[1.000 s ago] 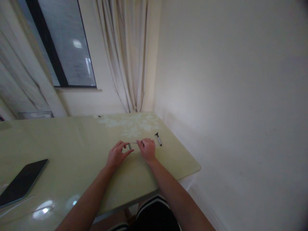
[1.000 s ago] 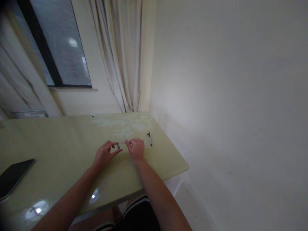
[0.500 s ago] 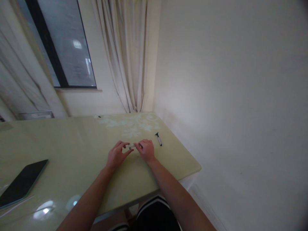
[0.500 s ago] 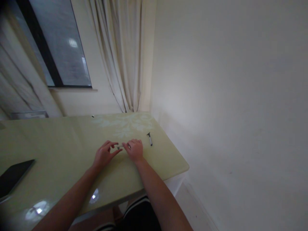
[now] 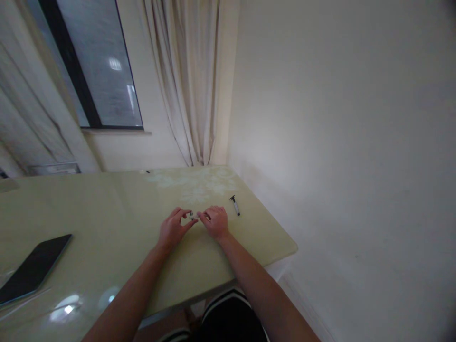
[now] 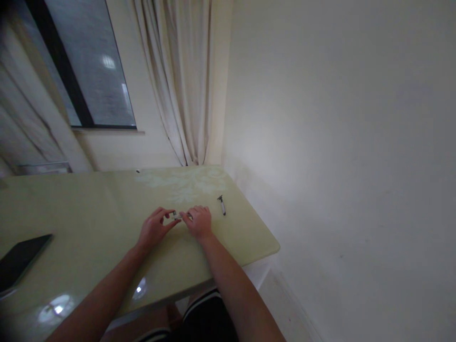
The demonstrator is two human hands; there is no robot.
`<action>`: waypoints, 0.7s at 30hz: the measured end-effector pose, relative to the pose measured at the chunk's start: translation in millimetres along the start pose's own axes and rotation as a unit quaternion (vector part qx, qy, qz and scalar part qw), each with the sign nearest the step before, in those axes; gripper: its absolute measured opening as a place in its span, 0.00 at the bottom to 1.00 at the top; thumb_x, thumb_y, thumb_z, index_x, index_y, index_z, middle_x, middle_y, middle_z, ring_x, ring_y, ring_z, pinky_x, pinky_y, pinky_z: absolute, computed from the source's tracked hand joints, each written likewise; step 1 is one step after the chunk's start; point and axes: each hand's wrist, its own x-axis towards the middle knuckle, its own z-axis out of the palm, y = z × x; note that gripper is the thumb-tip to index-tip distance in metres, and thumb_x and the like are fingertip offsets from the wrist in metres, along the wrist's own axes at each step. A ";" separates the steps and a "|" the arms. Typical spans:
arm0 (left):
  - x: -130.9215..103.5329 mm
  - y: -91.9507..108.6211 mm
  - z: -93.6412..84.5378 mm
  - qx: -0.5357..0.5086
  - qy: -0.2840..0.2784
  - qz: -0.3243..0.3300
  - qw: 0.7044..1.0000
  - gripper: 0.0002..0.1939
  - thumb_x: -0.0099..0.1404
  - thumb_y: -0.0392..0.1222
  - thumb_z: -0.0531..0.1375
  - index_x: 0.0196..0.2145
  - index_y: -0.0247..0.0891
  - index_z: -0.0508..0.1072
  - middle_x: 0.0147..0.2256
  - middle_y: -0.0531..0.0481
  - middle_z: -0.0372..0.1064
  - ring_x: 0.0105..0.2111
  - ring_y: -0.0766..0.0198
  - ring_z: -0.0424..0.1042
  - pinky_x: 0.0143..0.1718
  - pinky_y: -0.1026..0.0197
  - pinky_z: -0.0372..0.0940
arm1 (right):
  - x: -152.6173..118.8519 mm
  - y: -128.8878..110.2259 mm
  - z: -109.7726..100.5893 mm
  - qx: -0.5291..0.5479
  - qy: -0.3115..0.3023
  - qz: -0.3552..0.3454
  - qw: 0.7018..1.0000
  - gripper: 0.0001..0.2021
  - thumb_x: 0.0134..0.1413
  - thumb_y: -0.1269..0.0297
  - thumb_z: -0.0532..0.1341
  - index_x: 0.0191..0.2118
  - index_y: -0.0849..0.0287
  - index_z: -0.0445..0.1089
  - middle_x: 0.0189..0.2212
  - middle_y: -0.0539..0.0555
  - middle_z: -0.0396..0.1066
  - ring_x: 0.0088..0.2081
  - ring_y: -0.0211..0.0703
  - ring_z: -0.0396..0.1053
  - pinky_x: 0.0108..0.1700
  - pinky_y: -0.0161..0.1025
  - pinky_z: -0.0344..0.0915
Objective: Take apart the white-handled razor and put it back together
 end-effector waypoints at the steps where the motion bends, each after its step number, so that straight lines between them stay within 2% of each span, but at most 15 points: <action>1: 0.1 0.2 -0.3 0.000 0.001 0.001 1.000 0.21 0.66 0.61 0.62 0.46 0.41 0.77 0.35 0.50 0.71 0.27 0.64 0.69 0.31 0.62 0.64 | 0.0 0.6 0.8 -0.003 0.007 0.007 1.000 0.22 0.71 0.50 0.56 0.30 0.58 0.75 0.30 0.52 0.75 0.36 0.41 0.69 0.43 0.39 0.51; 4: 0.2 0.5 -0.8 -0.002 0.004 0.000 1.000 0.21 0.65 0.60 0.62 0.45 0.42 0.77 0.35 0.51 0.71 0.27 0.64 0.69 0.31 0.62 0.64 | -0.3 1.3 2.5 -0.014 0.028 0.031 0.999 0.21 0.71 0.51 0.56 0.30 0.58 0.74 0.29 0.52 0.75 0.36 0.41 0.69 0.42 0.39 0.50; 8: 0.2 0.1 -0.6 0.001 0.002 -0.002 1.000 0.20 0.65 0.59 0.63 0.45 0.42 0.77 0.35 0.51 0.71 0.28 0.63 0.70 0.31 0.62 0.64 | -0.6 1.3 2.6 -0.007 0.015 0.000 1.000 0.21 0.71 0.50 0.57 0.29 0.58 0.74 0.28 0.51 0.75 0.35 0.41 0.69 0.42 0.39 0.50; 11: 0.3 0.2 -0.7 0.000 0.002 -0.001 1.000 0.20 0.64 0.59 0.64 0.45 0.42 0.77 0.35 0.51 0.71 0.27 0.64 0.69 0.31 0.61 0.64 | -0.5 2.0 1.8 -0.014 0.036 0.026 0.999 0.21 0.70 0.51 0.58 0.29 0.58 0.74 0.28 0.51 0.75 0.35 0.41 0.69 0.41 0.40 0.50; 15: 0.4 0.6 -1.1 0.003 -0.003 -0.010 1.000 0.20 0.65 0.59 0.63 0.45 0.42 0.77 0.35 0.51 0.71 0.25 0.65 0.67 0.30 0.61 0.63 | -0.3 2.0 0.9 0.002 0.025 0.005 1.000 0.21 0.70 0.51 0.58 0.28 0.58 0.73 0.28 0.51 0.75 0.34 0.40 0.69 0.41 0.39 0.50; 21: -0.1 0.7 -0.6 0.002 0.001 -0.012 1.000 0.20 0.65 0.59 0.64 0.46 0.42 0.77 0.36 0.51 0.71 0.29 0.63 0.70 0.31 0.62 0.64 | -0.2 2.2 0.7 0.000 0.022 0.003 1.000 0.20 0.69 0.52 0.59 0.28 0.58 0.73 0.28 0.51 0.75 0.34 0.40 0.69 0.41 0.39 0.50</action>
